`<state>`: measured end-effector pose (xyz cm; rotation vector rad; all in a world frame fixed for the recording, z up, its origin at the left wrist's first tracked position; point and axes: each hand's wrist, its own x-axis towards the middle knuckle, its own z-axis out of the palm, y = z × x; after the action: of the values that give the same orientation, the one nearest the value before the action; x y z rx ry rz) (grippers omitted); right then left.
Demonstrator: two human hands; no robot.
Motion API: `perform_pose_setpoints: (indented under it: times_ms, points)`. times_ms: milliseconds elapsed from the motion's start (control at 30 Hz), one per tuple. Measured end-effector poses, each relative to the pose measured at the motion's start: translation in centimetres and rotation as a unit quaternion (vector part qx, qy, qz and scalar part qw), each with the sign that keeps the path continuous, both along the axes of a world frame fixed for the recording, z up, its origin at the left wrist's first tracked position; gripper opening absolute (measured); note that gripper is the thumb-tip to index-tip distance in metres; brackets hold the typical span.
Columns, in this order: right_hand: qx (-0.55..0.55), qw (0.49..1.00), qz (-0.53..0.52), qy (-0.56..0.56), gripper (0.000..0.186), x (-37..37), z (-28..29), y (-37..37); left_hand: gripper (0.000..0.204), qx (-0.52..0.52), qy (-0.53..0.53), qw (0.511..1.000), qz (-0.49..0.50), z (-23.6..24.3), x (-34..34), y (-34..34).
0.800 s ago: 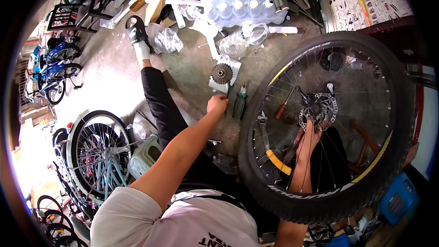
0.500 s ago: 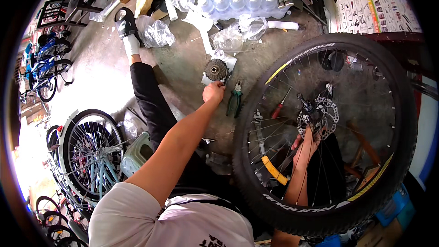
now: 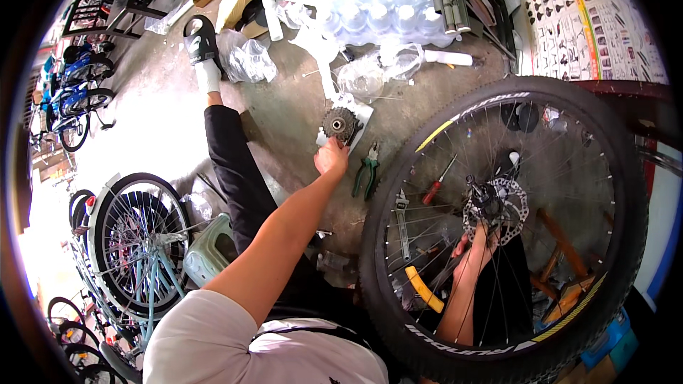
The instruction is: The person cleans a bicycle wheel hub with a cloth, removes a metal axle, and uses a screwdriver to pry at the central hub area while sitting on the floor.
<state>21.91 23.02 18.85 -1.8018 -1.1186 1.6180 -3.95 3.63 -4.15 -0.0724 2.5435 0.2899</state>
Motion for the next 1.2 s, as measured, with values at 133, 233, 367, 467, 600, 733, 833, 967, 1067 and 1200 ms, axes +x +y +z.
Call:
perform_pose_setpoints:
  times_ms: [133, 233, 367, 467, 600, 733, 833, 967, 1067, 1200]
  points:
    - [0.009, 1.0, 0.006, 0.011, 0.043, 0.5, -0.2, 0.0, 0.03, -0.011, 0.037, 0.999, 0.004, 0.1, 0.6, 0.2]
    - [0.007, 1.0, 0.0, 0.0, 0.043, 0.2, -0.2, 0.0, 0.03, -0.01, 0.073, 0.997, 0.009, 0.5, 0.8, -0.2]
    - [-0.008, 1.0, 0.006, 0.006, 0.061, 0.6, -0.7, 0.1, 0.028, 0.005, 0.097, 0.995, -0.021, 1.1, 1.1, -2.0]
    - [0.005, 1.0, 0.003, 0.022, 0.068, 1.3, -1.2, 0.2, 0.026, 0.063, 0.104, 0.991, -0.051, 3.0, 2.0, -3.5]
    - [0.023, 0.999, 0.014, 0.03, 0.049, 1.1, -1.4, 0.1, 0.025, 0.14, 0.088, 0.986, -0.029, 5.9, 3.5, -6.1]
    - [0.018, 1.0, -0.001, 0.004, 0.048, 3.0, -3.7, 1.2, 0.026, 0.197, 0.056, 0.979, -0.003, 7.8, 5.4, -9.1]
    - [0.035, 0.999, -0.003, 0.002, 0.06, -0.2, -1.6, -0.2, 0.028, 0.202, 0.009, 0.979, 0.003, 8.3, 5.1, -11.3]
    - [-0.01, 0.998, 0.005, 0.058, 0.058, 3.3, -5.0, 2.4, 0.031, 0.259, -0.085, 0.962, -0.009, 8.4, 4.2, -11.6]
    - [0.027, 0.999, 0.017, -0.014, 0.036, 0.6, -3.0, 0.9, 0.035, 0.243, -0.142, 0.96, 0.0, 7.3, 3.8, -13.4]
    - [0.03, 0.999, 0.044, 0.007, 0.036, 0.3, -2.3, 1.0, 0.037, 0.184, -0.209, 0.961, -0.002, 6.1, 4.5, -14.3]
